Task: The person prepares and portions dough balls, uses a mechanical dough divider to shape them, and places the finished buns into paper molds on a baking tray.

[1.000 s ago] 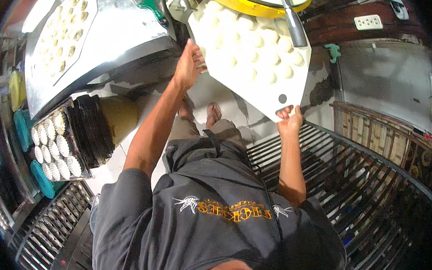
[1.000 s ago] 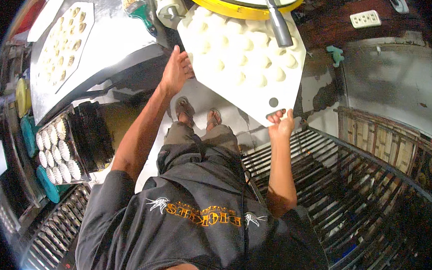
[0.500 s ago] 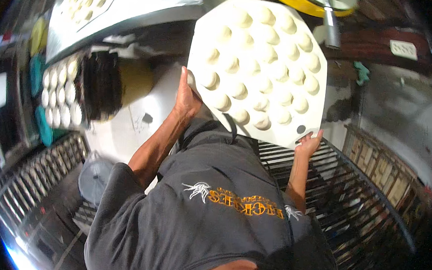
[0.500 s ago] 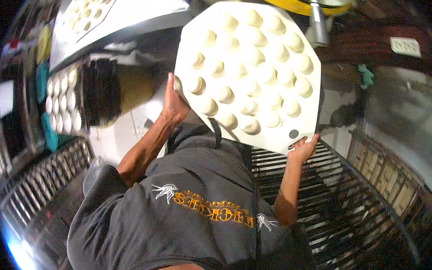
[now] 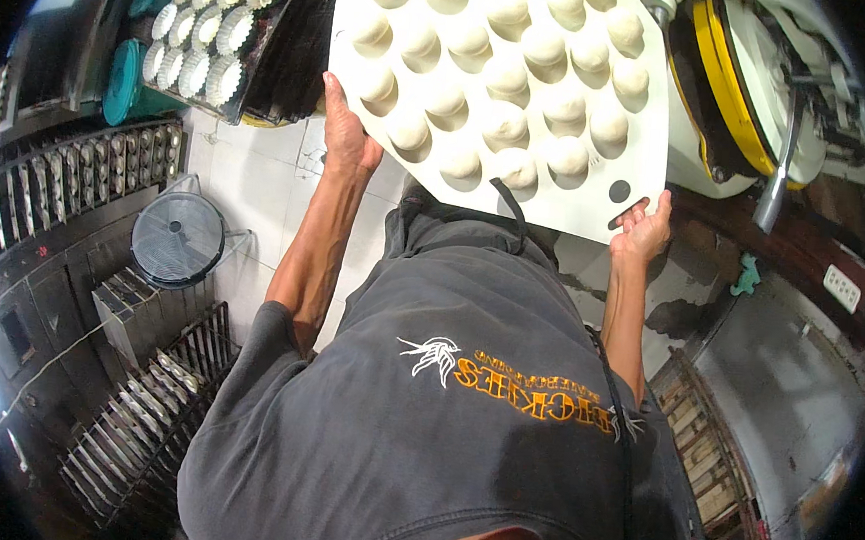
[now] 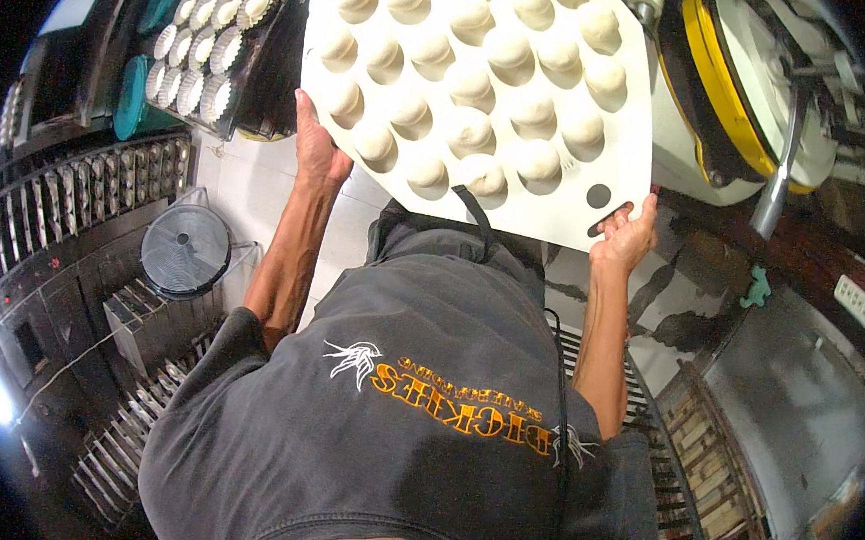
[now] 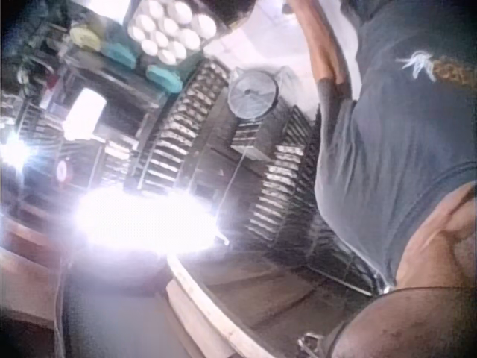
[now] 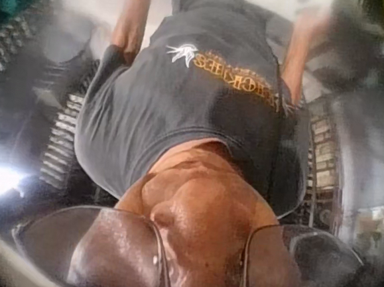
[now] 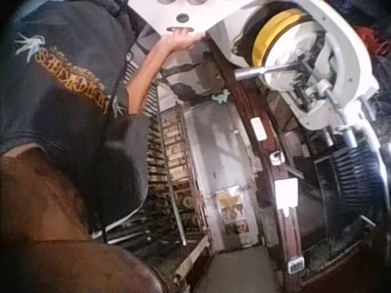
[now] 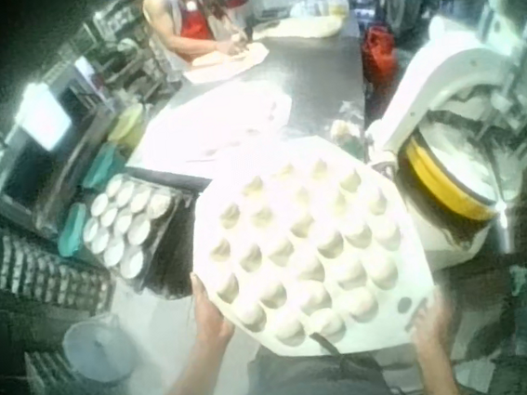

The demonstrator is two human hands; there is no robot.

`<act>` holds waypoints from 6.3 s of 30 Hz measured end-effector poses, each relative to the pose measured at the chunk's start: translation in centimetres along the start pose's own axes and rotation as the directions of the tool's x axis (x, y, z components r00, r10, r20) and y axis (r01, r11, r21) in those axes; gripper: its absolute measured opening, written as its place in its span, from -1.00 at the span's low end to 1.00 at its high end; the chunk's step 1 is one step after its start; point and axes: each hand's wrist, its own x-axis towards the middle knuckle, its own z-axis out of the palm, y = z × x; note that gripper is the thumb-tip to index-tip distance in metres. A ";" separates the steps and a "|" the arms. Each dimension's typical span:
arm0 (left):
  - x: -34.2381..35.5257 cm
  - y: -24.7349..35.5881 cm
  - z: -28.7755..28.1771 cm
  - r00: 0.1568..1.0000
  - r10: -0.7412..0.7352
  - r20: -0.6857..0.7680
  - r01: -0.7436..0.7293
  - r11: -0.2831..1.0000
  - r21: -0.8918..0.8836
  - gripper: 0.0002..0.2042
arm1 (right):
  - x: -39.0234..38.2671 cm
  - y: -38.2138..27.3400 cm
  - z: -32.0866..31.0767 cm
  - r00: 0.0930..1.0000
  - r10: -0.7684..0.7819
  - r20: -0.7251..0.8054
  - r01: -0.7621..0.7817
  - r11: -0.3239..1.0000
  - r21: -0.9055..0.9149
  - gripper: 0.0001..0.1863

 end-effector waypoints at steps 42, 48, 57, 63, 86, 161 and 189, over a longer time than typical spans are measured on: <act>41.0 17.0 -1.1 0.915 0.313 0.255 -0.105 -0.424 0.899 -0.55 | -0.1 1.3 7.0 0.975 0.221 0.012 -0.218 0.968 -0.124 -0.60; 43.4 17.8 -4.7 0.859 0.261 0.441 -0.363 -0.296 0.883 -0.43 | -0.9 0.8 7.7 0.983 0.184 0.002 -0.181 0.968 -0.175 -0.60; 43.5 19.9 -4.7 0.925 0.203 0.321 -0.339 0.061 0.939 -0.44 | 0.3 0.9 10.5 0.979 0.204 -0.013 -0.204 0.970 -0.132 -0.62; 49.5 25.9 -5.1 0.895 0.443 0.059 -0.122 0.114 0.986 -0.41 | 1.9 0.7 10.7 0.977 0.205 -0.059 -0.212 0.964 -0.159 -0.62; 74.0 35.8 -7.7 0.982 0.180 -0.055 -0.137 0.884 0.447 -0.63 | -0.2 0.4 11.2 0.946 0.224 -0.234 -0.276 0.935 -0.223 -0.58; 36.2 26.3 -4.3 0.908 0.419 0.017 -0.069 0.110 0.992 -0.66 | -0.7 2.3 68.7 -0.152 0.022 0.988 0.965 0.218 0.144 -0.76; 49.5 29.8 -3.8 0.913 0.406 -0.048 0.077 -0.055 0.995 -0.54 | -4.7 11.7 95.2 -0.462 0.376 0.804 0.866 -0.006 0.500 -0.63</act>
